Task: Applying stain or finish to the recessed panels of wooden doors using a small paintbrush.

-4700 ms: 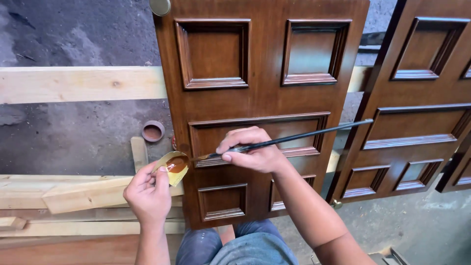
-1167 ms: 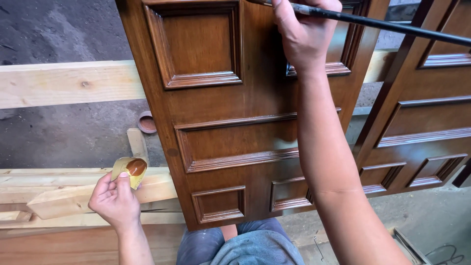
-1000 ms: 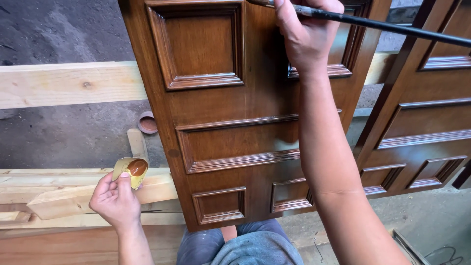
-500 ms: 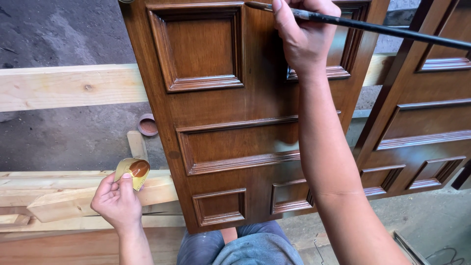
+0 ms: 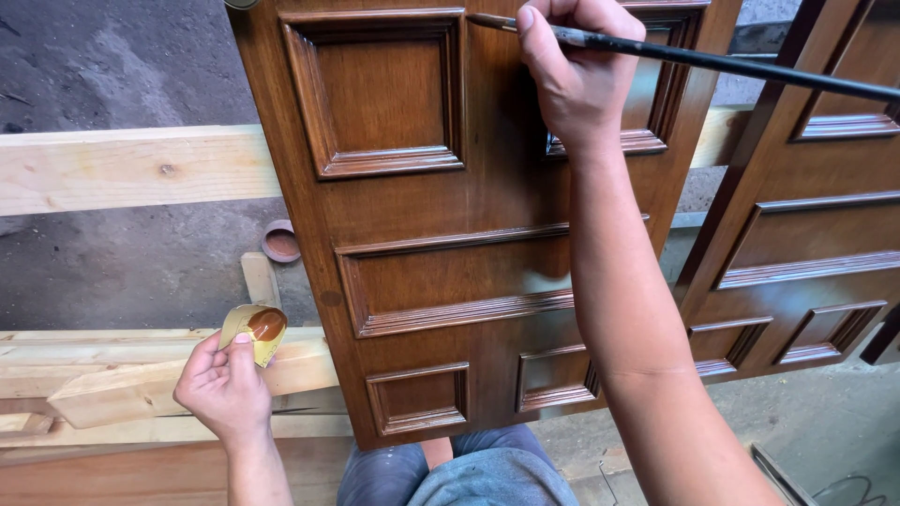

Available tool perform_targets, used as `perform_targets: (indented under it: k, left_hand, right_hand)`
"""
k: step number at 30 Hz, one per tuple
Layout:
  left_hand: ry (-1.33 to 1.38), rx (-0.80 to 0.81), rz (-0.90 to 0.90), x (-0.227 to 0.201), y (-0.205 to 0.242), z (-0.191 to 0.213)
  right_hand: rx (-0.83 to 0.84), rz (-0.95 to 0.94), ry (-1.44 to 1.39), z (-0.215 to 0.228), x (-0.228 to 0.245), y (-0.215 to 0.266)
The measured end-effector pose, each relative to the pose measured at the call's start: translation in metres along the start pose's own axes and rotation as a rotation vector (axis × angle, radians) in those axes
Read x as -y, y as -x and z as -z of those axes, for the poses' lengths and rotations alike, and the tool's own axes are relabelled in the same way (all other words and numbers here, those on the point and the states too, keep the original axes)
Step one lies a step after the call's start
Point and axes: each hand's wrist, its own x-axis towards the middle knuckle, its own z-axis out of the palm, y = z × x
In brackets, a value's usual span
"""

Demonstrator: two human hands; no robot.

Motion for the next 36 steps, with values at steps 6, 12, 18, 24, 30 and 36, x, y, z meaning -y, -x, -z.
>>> perform_targets:
  k: [6, 12, 18, 24, 30, 36]
  left_hand:
    - [-0.013, 0.004, -0.043, 0.009, -0.001, 0.002]
    - [-0.020, 0.000, -0.038, 0.010, -0.001, 0.003]
    - [-0.031, -0.002, -0.040, 0.014, -0.001, 0.003]
    - [-0.002, 0.018, -0.039, 0.004, -0.001, 0.000]
    - [0.008, 0.006, -0.020, 0.014, -0.003, 0.000]
    - [-0.014, 0.003, -0.040, 0.017, -0.004, 0.000]
  right_hand:
    - [0.014, -0.078, -0.027, 0.001, 0.001, 0.003]
    - [0.001, -0.065, -0.042, -0.001, 0.003, 0.002]
    - [0.013, -0.069, -0.001, 0.002, 0.000, 0.003]
    - [0.043, -0.067, -0.036, 0.001, 0.006, 0.002]
    - [0.013, -0.055, -0.006, 0.001, 0.003, 0.002]
    - [0.055, -0.068, -0.007, 0.005, 0.003, 0.003]
